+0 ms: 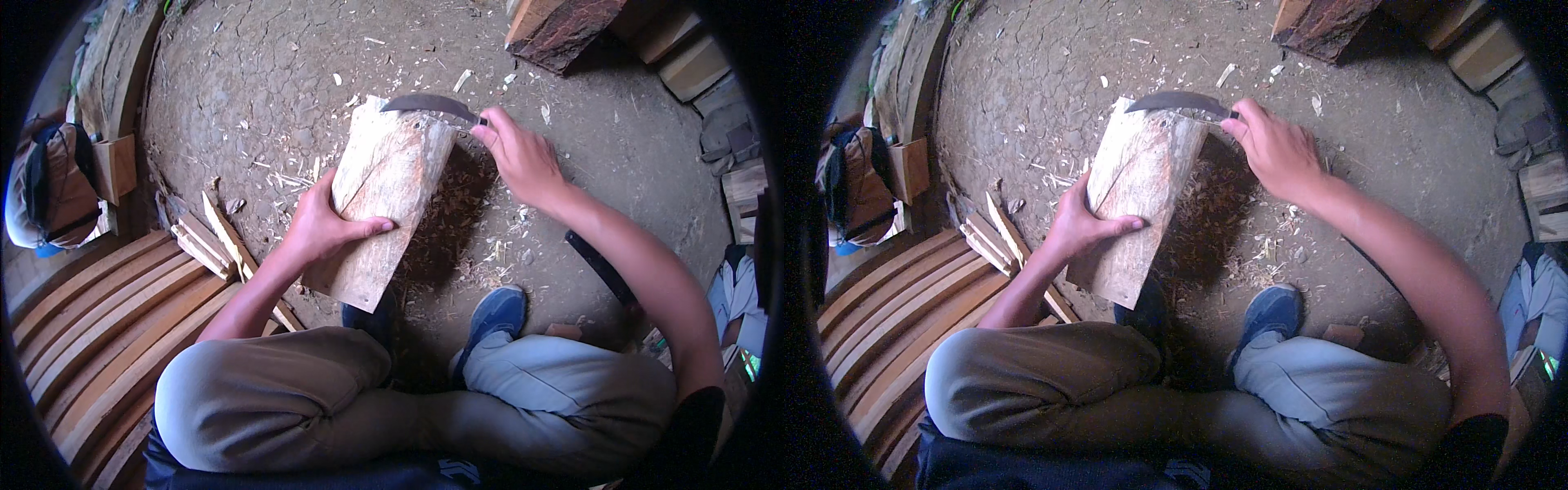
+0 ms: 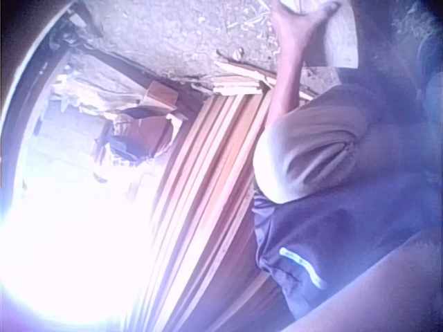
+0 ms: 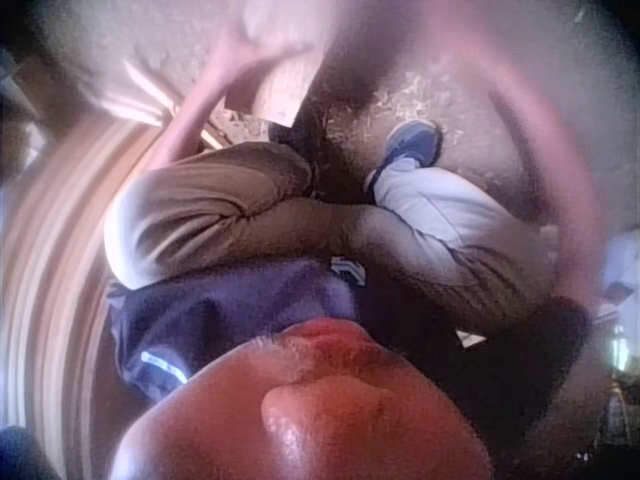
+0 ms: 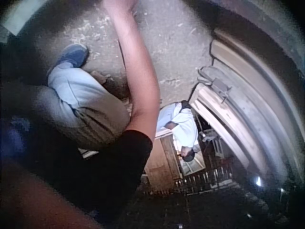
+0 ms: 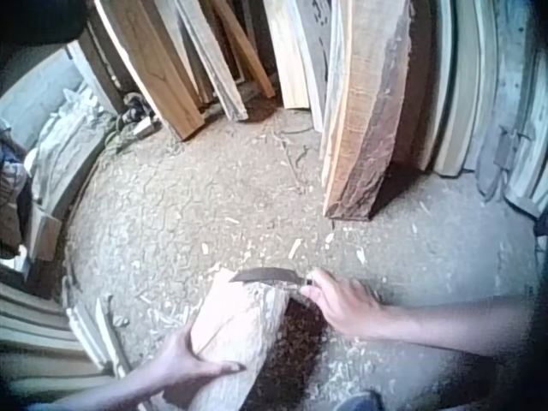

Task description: The person sits on the ground and uses a knife to carve a rectangular wooden block. They hold the block between their legs and repeatedly shave thin layers from its edges and corners, rotating the piece to work on different sides.

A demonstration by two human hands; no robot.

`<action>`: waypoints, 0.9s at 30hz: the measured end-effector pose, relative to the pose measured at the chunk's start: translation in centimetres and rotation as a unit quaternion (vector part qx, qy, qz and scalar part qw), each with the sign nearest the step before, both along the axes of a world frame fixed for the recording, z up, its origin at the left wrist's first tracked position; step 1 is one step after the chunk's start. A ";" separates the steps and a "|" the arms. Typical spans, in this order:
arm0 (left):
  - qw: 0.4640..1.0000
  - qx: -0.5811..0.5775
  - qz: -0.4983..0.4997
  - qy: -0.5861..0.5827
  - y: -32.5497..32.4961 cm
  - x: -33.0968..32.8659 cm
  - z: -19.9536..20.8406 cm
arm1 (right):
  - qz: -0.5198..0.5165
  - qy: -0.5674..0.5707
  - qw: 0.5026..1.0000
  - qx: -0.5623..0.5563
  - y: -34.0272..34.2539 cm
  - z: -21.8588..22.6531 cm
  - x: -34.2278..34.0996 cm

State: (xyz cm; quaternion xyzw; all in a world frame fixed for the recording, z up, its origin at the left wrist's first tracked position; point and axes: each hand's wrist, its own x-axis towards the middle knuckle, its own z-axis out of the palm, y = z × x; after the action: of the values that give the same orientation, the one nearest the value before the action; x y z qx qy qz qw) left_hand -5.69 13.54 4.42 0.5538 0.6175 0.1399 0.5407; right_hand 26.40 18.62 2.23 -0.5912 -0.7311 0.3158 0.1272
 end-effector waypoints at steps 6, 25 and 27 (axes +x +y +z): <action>1.000 0.002 0.000 -0.029 -0.2 -0.3 -0.2 | -0.030 0.053 0.998 0.022 0.0 0.3 2.1; 0.999 0.022 -0.011 0.020 -0.4 -0.7 -0.3 | -0.005 -0.038 0.999 -0.027 -0.4 1.1 2.4; 0.996 0.021 -0.038 0.074 -0.6 -1.1 -0.1 | -0.035 0.027 0.998 -0.053 -0.5 0.5 2.6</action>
State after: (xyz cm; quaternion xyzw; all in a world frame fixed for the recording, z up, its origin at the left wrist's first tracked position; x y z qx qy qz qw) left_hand -6.78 12.92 4.34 0.5972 0.6310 0.0907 0.4868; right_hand 28.98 18.08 2.71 -0.6136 -0.6883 0.3658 0.1265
